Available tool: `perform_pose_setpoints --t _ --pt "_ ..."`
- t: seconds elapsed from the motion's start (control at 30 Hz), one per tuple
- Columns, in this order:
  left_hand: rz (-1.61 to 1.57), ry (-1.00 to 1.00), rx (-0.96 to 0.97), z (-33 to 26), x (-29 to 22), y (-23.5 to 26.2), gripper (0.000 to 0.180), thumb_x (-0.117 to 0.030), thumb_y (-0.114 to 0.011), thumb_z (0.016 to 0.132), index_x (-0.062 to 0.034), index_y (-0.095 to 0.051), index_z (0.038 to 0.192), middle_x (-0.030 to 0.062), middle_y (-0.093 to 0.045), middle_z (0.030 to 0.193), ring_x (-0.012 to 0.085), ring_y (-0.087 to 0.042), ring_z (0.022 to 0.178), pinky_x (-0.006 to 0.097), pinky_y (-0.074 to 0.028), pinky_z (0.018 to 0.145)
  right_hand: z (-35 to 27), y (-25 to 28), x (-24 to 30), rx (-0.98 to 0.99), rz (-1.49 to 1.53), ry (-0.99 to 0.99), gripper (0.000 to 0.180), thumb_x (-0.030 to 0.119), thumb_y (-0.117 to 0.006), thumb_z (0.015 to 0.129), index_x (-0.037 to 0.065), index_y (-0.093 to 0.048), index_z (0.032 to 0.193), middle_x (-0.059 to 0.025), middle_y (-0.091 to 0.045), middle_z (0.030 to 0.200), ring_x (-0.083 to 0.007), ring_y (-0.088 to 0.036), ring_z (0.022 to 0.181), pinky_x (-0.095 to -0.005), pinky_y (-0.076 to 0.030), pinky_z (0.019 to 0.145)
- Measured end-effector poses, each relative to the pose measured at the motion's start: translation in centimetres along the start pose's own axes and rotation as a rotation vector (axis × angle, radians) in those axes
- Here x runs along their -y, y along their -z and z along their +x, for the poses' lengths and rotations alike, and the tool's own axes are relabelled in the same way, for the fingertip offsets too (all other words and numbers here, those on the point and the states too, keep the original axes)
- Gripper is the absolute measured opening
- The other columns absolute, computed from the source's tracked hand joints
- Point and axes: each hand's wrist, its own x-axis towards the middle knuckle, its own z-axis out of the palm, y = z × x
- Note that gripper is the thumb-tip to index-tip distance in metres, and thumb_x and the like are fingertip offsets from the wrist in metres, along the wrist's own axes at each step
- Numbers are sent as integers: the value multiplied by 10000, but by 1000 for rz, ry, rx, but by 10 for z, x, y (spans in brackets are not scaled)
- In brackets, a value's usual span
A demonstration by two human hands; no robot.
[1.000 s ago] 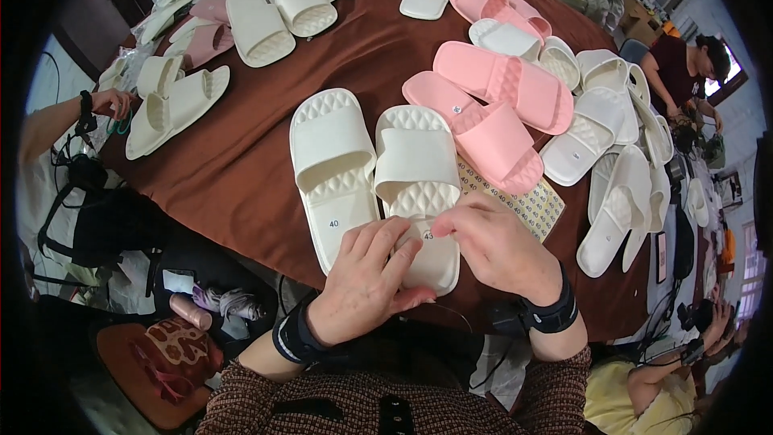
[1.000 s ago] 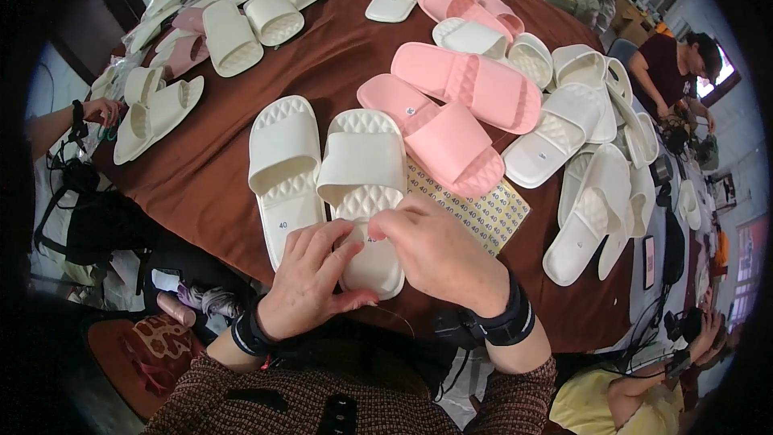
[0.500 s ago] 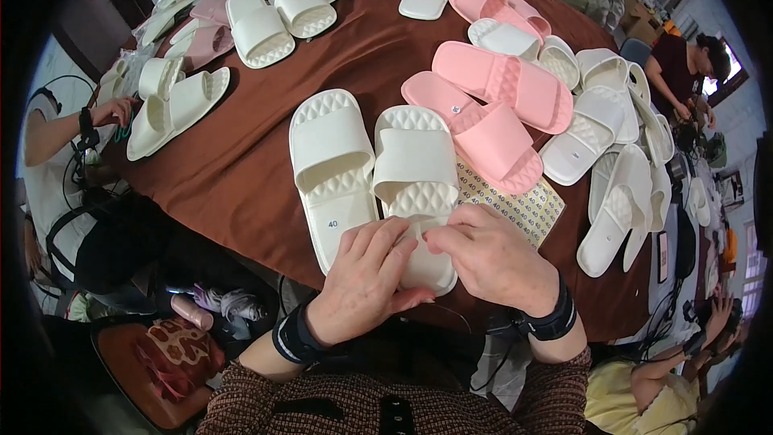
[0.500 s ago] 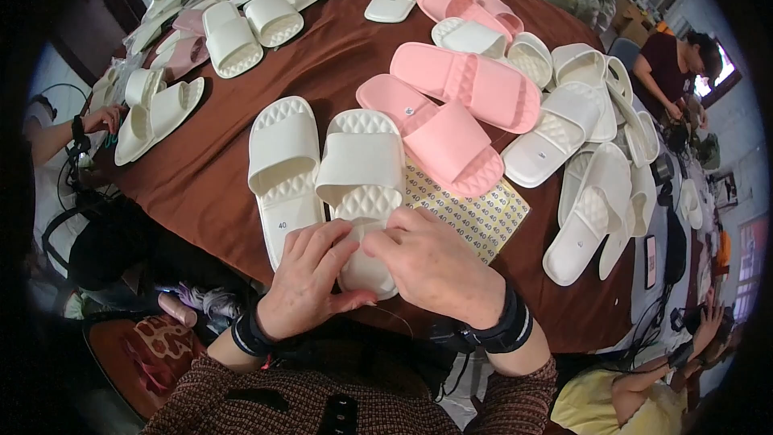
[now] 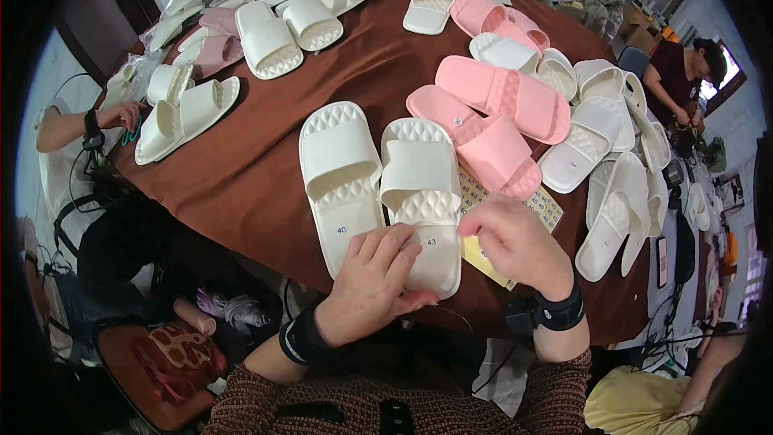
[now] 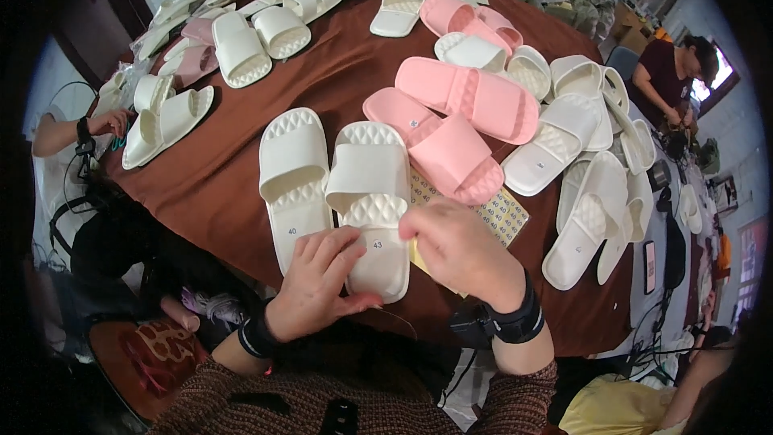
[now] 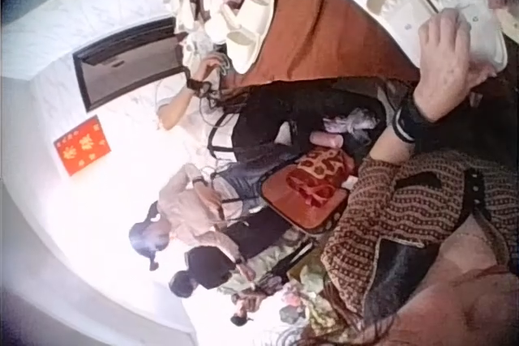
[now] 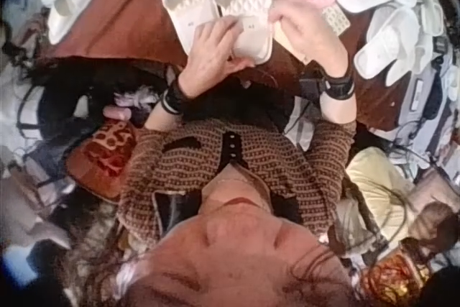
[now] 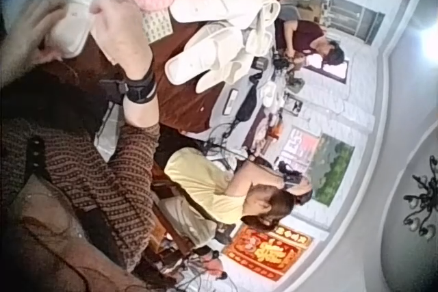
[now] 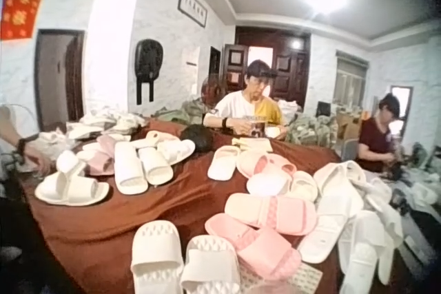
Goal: Apply size labels to white and pink slippers on a workshop table.
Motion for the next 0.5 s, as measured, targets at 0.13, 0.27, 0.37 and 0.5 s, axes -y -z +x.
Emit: perform_pose_setpoints --t 0.13,0.27,0.37,0.5 --pt "-120 -8 10 1 1 8 693 -352 -860 673 14 -565 1184 165 -554 1261 358 -539 1127 431 -426 953 11 2 -2 -266 17 -155 129 -16 -569 849 16 -605 969 -148 -633 954 -319 -633 872 -386 -504 786" --pt "-144 18 -72 -1 -4 24 583 -319 -822 752 5 -568 1166 188 -555 1235 376 -534 1117 445 -440 944 12 3 -9 -267 -168 -76 277 34 -607 854 26 -563 1127 -156 -605 1058 -346 -601 986 -422 -483 873" --pt "-267 119 -165 -23 12 39 473 -244 -777 833 34 -568 1154 221 -560 1223 361 -554 1105 432 -439 962 24 -9 -1 -187 -159 -94 259 114 -594 878 45 -564 1126 -150 -601 1070 -332 -590 1015 -464 -448 896" --pt "-413 197 -41 -30 12 71 472 -216 -705 919 29 -537 1286 175 -548 1312 301 -547 1198 409 -448 996 18 16 33 -305 190 33 159 95 -575 898 38 -619 1040 -134 -642 988 -312 -631 904 -414 -492 797"
